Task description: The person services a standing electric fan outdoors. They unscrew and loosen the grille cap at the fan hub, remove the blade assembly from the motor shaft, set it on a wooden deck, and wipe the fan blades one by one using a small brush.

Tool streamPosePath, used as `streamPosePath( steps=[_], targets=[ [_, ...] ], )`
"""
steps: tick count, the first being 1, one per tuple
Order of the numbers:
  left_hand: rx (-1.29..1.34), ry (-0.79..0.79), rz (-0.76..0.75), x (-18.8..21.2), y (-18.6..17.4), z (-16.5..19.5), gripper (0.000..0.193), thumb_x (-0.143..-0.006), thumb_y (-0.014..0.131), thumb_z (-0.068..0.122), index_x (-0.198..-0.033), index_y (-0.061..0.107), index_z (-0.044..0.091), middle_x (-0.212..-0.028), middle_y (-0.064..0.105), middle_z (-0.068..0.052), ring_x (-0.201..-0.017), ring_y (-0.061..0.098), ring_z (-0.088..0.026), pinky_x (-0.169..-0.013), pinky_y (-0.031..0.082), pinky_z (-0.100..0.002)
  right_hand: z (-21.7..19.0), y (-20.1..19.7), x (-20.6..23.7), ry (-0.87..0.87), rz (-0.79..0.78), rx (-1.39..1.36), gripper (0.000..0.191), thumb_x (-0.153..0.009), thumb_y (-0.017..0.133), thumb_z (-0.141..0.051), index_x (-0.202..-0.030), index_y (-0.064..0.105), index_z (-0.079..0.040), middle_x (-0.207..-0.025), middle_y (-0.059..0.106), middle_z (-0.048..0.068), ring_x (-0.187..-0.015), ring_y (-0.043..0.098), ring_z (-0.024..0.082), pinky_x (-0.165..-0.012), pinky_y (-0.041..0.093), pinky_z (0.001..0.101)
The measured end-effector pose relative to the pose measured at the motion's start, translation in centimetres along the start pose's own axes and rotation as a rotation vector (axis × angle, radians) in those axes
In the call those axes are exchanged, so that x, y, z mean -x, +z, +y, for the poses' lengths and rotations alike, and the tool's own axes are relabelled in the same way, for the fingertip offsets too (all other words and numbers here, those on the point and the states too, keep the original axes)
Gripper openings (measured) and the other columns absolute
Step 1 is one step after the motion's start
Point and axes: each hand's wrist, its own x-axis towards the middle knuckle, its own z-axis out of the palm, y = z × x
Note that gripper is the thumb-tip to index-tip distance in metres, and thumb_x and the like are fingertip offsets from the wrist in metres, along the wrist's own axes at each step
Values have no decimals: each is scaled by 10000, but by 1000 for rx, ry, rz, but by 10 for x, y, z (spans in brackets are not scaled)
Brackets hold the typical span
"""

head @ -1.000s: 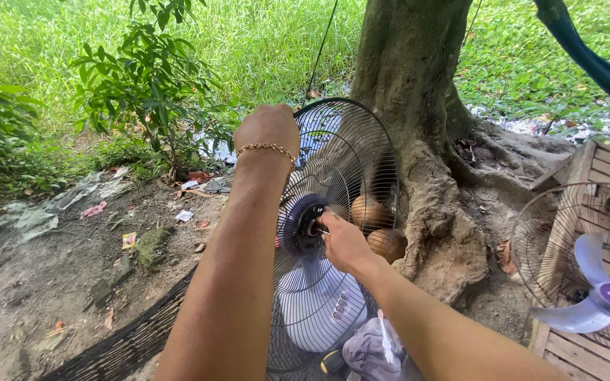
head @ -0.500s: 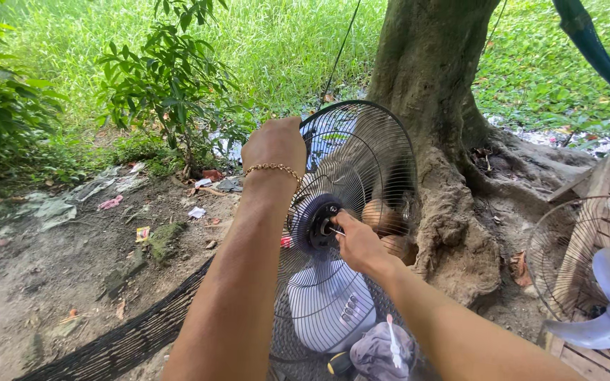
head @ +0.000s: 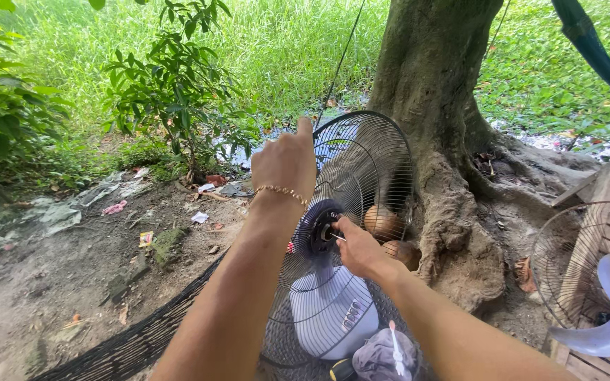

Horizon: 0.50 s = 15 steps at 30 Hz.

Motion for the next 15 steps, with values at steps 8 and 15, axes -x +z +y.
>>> streamPosePath(
  steps=[8,15],
  targets=[
    [-89,794,537,27,31,-6,385,-1052,615,143,-1403,496,247,-1512,424,-51,-1513,384,-249,-1318,126,-643,16,8,0,-183,96,-60,343,-923,568,-38,-1260,506,-49,-1246,662,213,-1166,614,427,-950,491,493],
    [-78,198,392,6,19,-4,474,-897,550,63,-1367,558,126,-1353,568,-226,-1213,597,-392,-1029,429,-581,12,10,1,-170,128,48,317,-920,592,-77,-1229,522,-56,-1228,677,201,-1135,636,423,-933,492,506]
  ],
)
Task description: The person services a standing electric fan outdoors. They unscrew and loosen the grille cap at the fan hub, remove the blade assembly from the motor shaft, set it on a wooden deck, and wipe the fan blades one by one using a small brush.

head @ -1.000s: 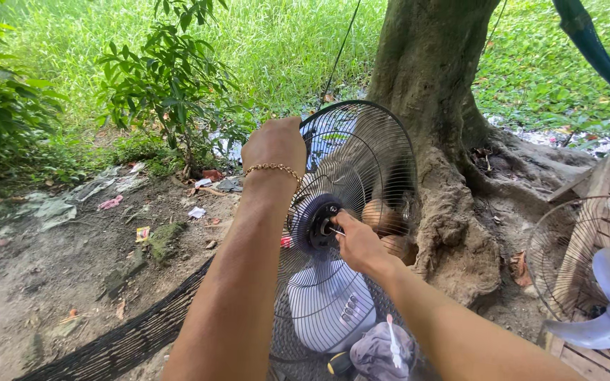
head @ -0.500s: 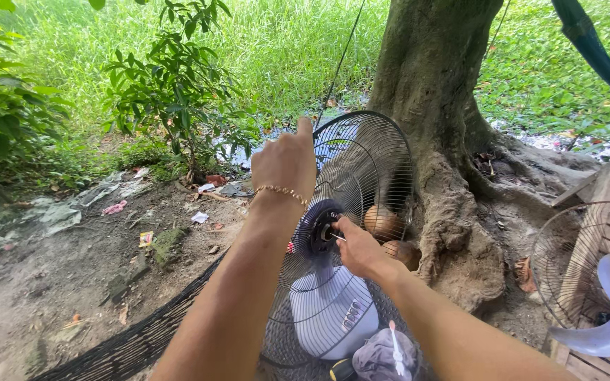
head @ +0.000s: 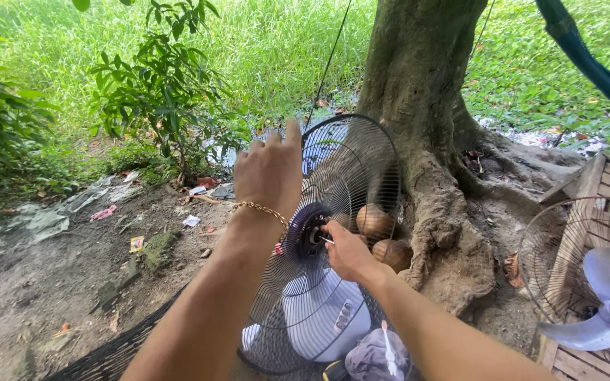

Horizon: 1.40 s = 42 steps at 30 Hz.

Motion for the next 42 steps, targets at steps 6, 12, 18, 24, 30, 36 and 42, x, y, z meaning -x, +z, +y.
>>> streamPosePath(
  steps=[6,12,18,24,30,36,42],
  targets=[
    [62,8,-184,-15,-8,-7,267,-985,499,57,-1230,601,81,-1053,728,-175,-972,730,-355,-792,587,-479,-3,0,3,44,-16,-72,314,-952,557,-82,-1264,527,-60,-1225,667,202,-1113,644,415,-925,507,494],
    [99,-32,-254,-24,-9,-2,306,-991,475,48,-1250,608,143,-1096,715,-148,-1016,708,-358,-827,568,-494,-11,-2,9,31,41,-40,351,-941,556,-72,-1292,565,-78,-1342,576,182,-1165,577,406,-976,458,467],
    [115,-78,-226,-23,-9,-7,324,-973,480,28,-1237,632,139,-1135,707,-153,-1034,705,-353,-858,571,-482,-13,-9,9,100,-55,-84,371,-979,541,-136,-1348,549,-93,-1286,610,186,-1201,586,378,-1032,459,438],
    [92,-62,-241,-29,-7,-10,297,-979,472,48,-1222,628,118,-1129,707,-150,-1029,702,-362,-850,563,-496,-13,-13,5,173,-108,-80,402,-976,550,-159,-1373,567,-101,-1249,656,213,-1180,617,390,-1019,477,449],
    [73,-46,-270,-29,-9,-4,292,-1005,457,68,-1229,634,134,-1110,717,-138,-1038,709,-346,-847,571,-485,-5,-12,8,104,-79,-42,420,-971,563,-172,-1384,558,-95,-1290,650,210,-1188,613,395,-1029,476,442],
    [109,-65,-221,-26,-7,-15,351,-990,454,60,-1277,615,177,-1121,705,-133,-1007,708,-355,-824,566,-494,-13,-12,3,235,-134,-39,429,-980,558,-192,-1408,532,-158,-1329,632,181,-1248,574,382,-1043,455,446],
    [103,-35,-209,-31,4,-12,303,-979,473,52,-1224,633,131,-1140,710,-131,-1046,705,-352,-856,569,-482,-36,-31,5,613,-264,-468,655,-895,539,-52,-1516,390,-196,-1051,672,215,-824,624,287,-820,550,496]
  ],
)
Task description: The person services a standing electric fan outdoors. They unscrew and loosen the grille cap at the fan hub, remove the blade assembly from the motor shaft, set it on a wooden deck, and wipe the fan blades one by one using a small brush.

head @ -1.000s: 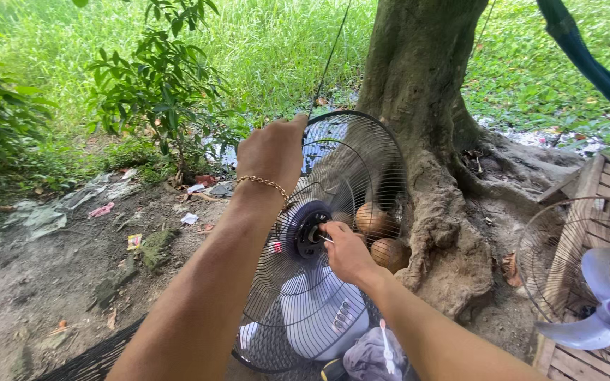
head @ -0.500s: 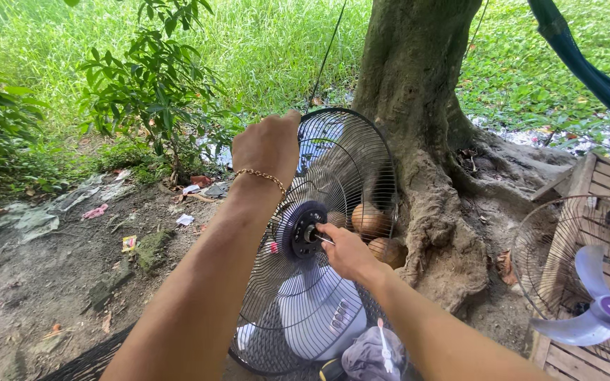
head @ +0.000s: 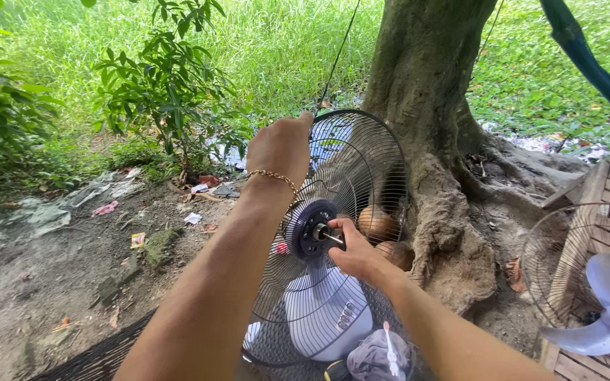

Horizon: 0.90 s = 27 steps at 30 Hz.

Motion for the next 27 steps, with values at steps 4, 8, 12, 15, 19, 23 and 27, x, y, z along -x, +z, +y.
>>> streamPosePath(
  steps=[4,8,12,15,19,23,27],
  targets=[
    [64,-12,2,1,0,2,353,-969,465,34,-1260,625,154,-1121,710,-146,-1020,708,-359,-843,565,-489,-1,-3,9,-191,96,-17,705,-820,595,-32,-1483,390,-159,-1178,564,76,-910,602,158,-835,542,339],
    [33,-39,-39,-3,-3,3,323,-986,461,25,-1232,641,131,-1083,725,-168,-1033,714,-355,-860,571,-484,13,-2,7,-384,120,-91,748,-787,647,-98,-1481,369,-137,-1251,603,70,-1011,643,155,-877,544,306],
    [48,-12,-18,-6,0,2,302,-969,479,49,-1203,650,132,-1063,724,-169,-1015,710,-371,-833,571,-497,31,10,-1,-311,354,-20,729,-720,788,-208,-1352,447,-82,-1182,673,101,-1004,729,212,-885,568,316],
    [75,19,30,-8,4,0,318,-923,494,27,-1166,669,135,-1063,721,-166,-994,712,-379,-813,571,-501,37,15,-7,-575,572,182,614,-664,883,-168,-1187,589,-40,-1168,613,170,-1061,643,282,-878,562,353],
    [85,26,29,-10,8,-2,266,-938,512,61,-1124,688,132,-1056,725,-171,-1003,713,-380,-825,573,-494,35,21,-11,-552,523,75,609,-666,865,-149,-1200,591,-44,-1165,613,138,-1017,677,248,-832,597,346],
    [113,25,38,-8,8,0,235,-966,509,72,-1114,685,121,-1047,729,-165,-998,715,-379,-815,577,-495,26,27,-13,-619,474,38,612,-693,847,-94,-1245,589,-40,-1189,604,142,-986,695,246,-842,620,341],
    [98,5,-4,-6,4,3,245,-943,515,64,-1120,675,119,-1045,726,-162,-991,714,-383,-819,578,-494,17,26,-17,-601,453,84,584,-712,841,-89,-1238,592,-35,-1201,607,143,-995,712,248,-845,628,339]
  ],
)
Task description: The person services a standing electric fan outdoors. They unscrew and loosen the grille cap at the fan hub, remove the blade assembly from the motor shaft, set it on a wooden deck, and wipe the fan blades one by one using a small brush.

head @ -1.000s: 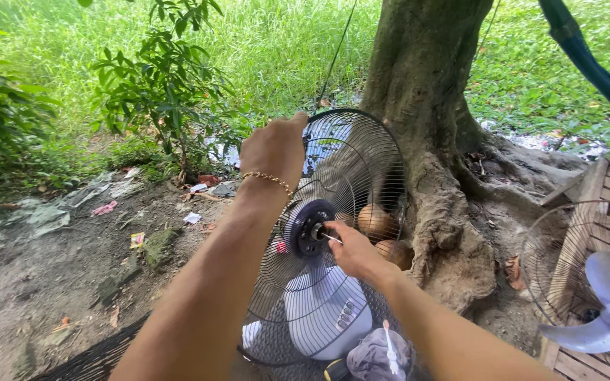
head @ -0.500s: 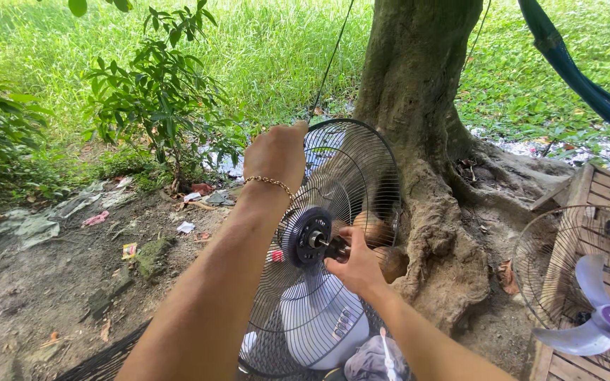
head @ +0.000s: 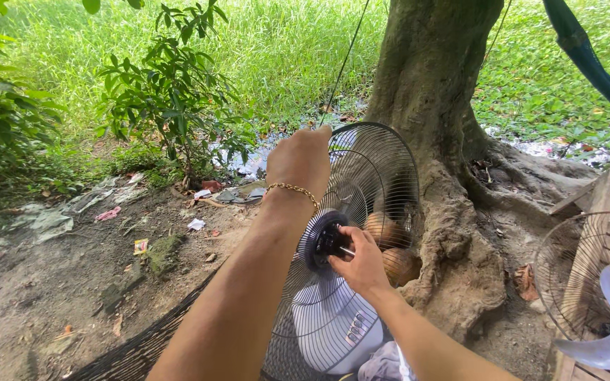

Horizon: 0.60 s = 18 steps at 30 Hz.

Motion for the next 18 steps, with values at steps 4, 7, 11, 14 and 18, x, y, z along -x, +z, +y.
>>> streamPosePath(
  steps=[4,7,11,14,18],
  targets=[
    [-14,-29,-36,-1,-6,0,253,-959,513,67,-1158,661,118,-1036,725,-166,-996,716,-376,-810,586,-484,0,-2,-4,82,-63,21,600,-713,855,-138,-1219,551,-28,-1176,600,142,-1013,710,244,-844,597,343],
    [-24,-35,-51,0,-9,1,257,-958,525,63,-1172,660,108,-1040,725,-166,-1001,718,-370,-808,592,-474,3,-4,-5,6,-44,73,603,-687,882,-173,-1180,571,-19,-1107,667,151,-992,717,271,-846,594,368],
    [20,-37,-46,1,-12,2,297,-963,518,55,-1212,662,133,-1022,734,-167,-992,722,-360,-821,585,-478,6,-6,-5,33,-64,67,604,-702,878,-249,-1176,584,-18,-1064,727,159,-980,739,266,-854,581,363],
    [1,-57,-66,1,-11,2,287,-948,520,53,-1173,678,134,-1022,730,-162,-993,716,-362,-820,581,-483,7,-5,-4,8,-41,69,608,-710,872,-278,-1179,594,-8,-1051,734,163,-954,742,265,-829,584,359],
    [2,-6,2,2,-7,3,261,-943,530,75,-1137,698,128,-1008,730,-177,-981,714,-379,-821,571,-494,7,-3,0,50,4,59,570,-713,858,-334,-1105,621,6,-910,756,151,-836,760,261,-755,585,364]
  ],
)
